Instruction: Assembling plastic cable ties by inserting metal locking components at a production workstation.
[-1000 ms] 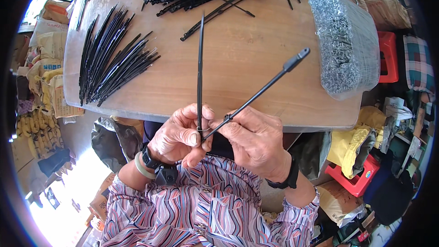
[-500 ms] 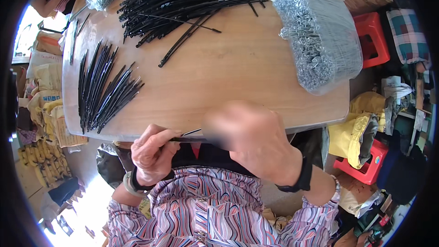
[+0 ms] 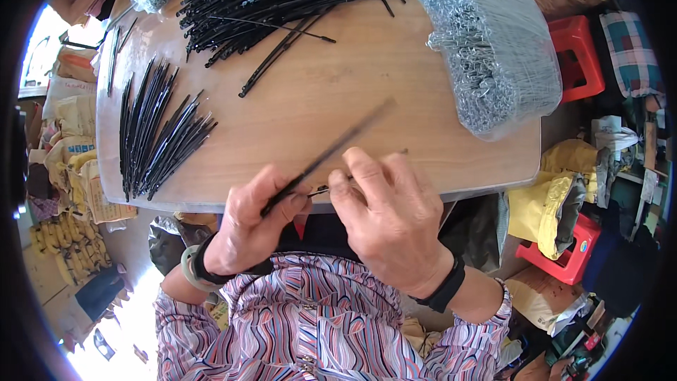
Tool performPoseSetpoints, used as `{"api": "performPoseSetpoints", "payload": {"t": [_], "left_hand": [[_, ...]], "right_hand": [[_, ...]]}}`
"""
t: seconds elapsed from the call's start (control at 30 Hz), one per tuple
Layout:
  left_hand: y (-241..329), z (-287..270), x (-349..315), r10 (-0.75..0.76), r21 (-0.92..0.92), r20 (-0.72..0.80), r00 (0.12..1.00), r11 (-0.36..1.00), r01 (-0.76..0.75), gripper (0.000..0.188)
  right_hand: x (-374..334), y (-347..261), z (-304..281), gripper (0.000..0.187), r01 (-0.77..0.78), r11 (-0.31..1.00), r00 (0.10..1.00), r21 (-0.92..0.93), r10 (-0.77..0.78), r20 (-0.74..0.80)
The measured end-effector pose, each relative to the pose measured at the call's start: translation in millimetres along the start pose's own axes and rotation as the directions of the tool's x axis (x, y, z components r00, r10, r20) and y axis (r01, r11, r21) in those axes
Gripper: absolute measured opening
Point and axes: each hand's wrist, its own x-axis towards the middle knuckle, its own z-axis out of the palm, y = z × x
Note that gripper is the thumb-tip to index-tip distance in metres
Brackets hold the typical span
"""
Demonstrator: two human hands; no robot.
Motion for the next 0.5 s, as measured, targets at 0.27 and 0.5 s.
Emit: {"api": "performPoseSetpoints", "payload": {"t": [0.27,0.5], "left_hand": [[-4,-8,-2,0.388,0.467,0.080,0.918,0.799,-0.378,0.040],[19,-98,-34,0.270,0.862,-0.337,0.902,0.474,0.180,0.043]], "right_hand": [[20,11,12,0.025,-0.021,0.995,0.980,0.098,0.001,0.197],[16,71,-66,0.025,-0.300,0.944,0.948,0.138,0.311,-0.068]]}}
